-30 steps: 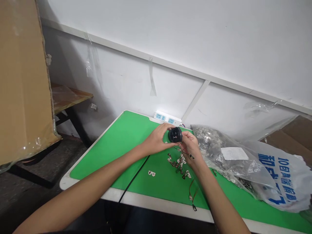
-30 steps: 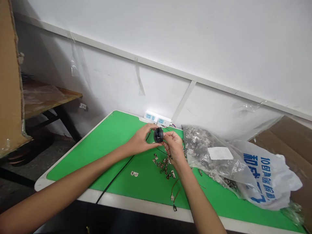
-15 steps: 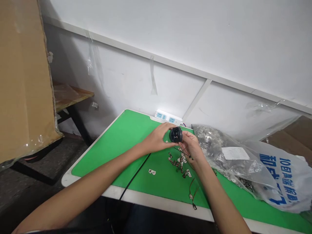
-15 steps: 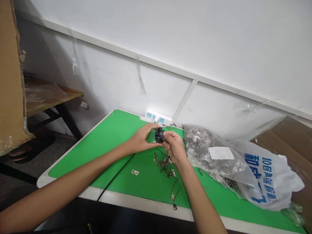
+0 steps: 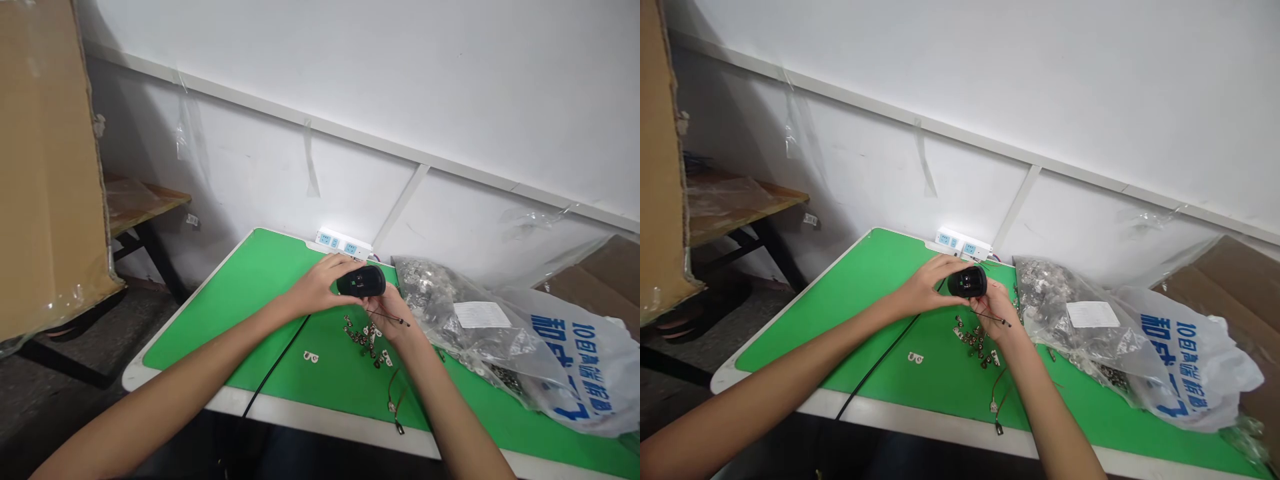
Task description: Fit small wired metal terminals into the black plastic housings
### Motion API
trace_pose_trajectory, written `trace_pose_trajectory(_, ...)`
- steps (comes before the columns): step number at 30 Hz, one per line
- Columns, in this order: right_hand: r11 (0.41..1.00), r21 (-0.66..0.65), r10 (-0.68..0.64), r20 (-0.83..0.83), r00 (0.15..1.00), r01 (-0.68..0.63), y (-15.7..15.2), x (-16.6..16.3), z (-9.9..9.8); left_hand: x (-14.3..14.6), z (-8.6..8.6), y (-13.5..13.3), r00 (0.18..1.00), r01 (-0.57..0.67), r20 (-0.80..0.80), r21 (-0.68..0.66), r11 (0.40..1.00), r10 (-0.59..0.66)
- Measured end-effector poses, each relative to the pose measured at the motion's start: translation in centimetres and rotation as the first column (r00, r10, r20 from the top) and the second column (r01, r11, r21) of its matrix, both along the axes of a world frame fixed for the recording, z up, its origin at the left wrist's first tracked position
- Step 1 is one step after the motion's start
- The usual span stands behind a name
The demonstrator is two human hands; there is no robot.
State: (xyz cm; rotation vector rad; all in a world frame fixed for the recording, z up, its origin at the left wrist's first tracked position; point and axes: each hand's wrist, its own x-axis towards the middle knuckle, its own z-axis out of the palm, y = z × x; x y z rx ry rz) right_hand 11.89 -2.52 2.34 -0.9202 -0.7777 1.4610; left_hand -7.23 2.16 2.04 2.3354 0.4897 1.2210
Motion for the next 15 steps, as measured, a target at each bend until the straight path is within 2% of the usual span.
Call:
trace_pose_trajectory(7,0.999,-0.024,0.023,0.054,0.998,-0.022,0.0,0.6,0.5,0.0,0.1,0.1,1.0,0.007,0.005,0.048,0.999,-0.007)
trace_pose_trajectory(11,1.0,-0.01,0.002,0.147,0.989,0.0,0.2,1.1,0.2,0.1,-0.2,0.2,1.0,0.012,-0.008,0.048,0.999,-0.011)
trace_pose_trajectory(15,0.999,0.007,-0.048,0.138,0.989,0.047,0.0,0.6,0.1,0.2,-0.2,0.0,1.0,0.003,0.005,0.024,1.0,-0.003)
